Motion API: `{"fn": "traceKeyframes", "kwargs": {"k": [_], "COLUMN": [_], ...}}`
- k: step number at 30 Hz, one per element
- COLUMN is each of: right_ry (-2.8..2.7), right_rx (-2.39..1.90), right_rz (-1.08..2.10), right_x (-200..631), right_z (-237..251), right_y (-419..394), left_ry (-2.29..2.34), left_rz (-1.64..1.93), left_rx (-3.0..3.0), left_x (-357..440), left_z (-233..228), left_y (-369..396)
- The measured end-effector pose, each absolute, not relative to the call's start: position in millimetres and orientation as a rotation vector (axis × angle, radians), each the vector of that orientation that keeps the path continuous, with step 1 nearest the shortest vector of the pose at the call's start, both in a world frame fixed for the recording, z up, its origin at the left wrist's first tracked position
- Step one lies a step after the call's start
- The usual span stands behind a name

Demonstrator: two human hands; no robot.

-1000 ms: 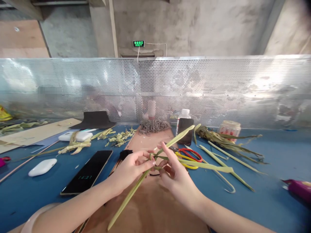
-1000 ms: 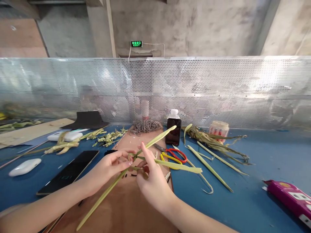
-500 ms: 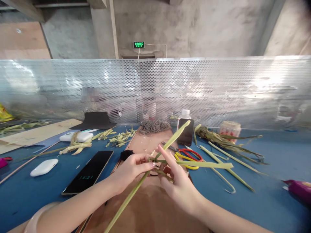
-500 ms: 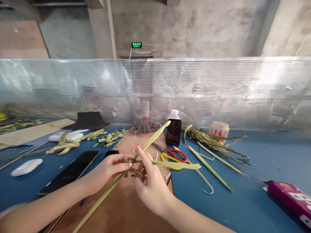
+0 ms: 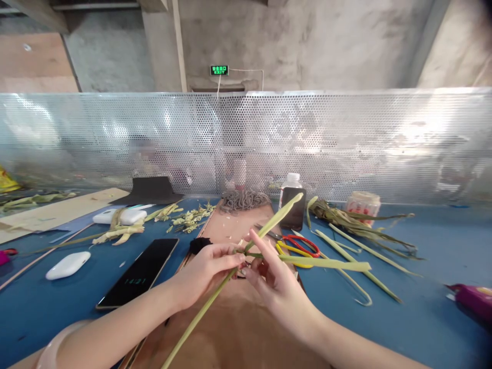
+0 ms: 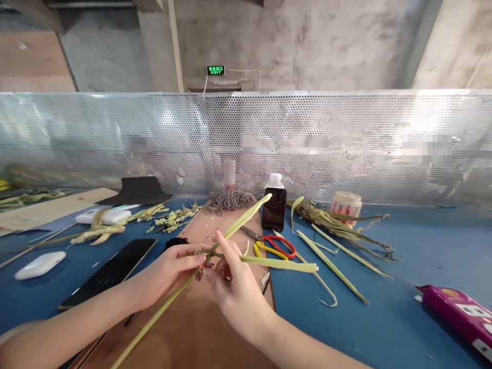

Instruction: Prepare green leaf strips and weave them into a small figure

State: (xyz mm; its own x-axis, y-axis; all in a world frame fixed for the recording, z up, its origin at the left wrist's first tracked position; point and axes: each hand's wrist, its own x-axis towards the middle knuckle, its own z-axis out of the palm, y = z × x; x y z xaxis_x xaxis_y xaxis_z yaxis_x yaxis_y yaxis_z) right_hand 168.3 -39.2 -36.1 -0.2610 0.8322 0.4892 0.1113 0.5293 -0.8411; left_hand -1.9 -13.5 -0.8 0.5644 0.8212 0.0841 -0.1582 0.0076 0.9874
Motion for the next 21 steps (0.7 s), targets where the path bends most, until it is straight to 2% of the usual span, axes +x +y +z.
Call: {"fn": "traceKeyframes", "kwargs": {"k": [10,21], "right_ry": [-1.539,-1.650], "right_rx": [-0.884,-0.896], "right_rz": [0.993,0.961], "right_x": [163.1,166.8], "right_z": [-35.9,-33.1], "right_y": [-37.3,-36.6], "left_ry": [0.707,0.752], "left_rz": [0.928,0.847], "left_rx": [1.441,1.435], "left_x": [-2.4,-0.5], "left_z": [-2.1,1.2], "left_y": [-9.4,-10.7]}}
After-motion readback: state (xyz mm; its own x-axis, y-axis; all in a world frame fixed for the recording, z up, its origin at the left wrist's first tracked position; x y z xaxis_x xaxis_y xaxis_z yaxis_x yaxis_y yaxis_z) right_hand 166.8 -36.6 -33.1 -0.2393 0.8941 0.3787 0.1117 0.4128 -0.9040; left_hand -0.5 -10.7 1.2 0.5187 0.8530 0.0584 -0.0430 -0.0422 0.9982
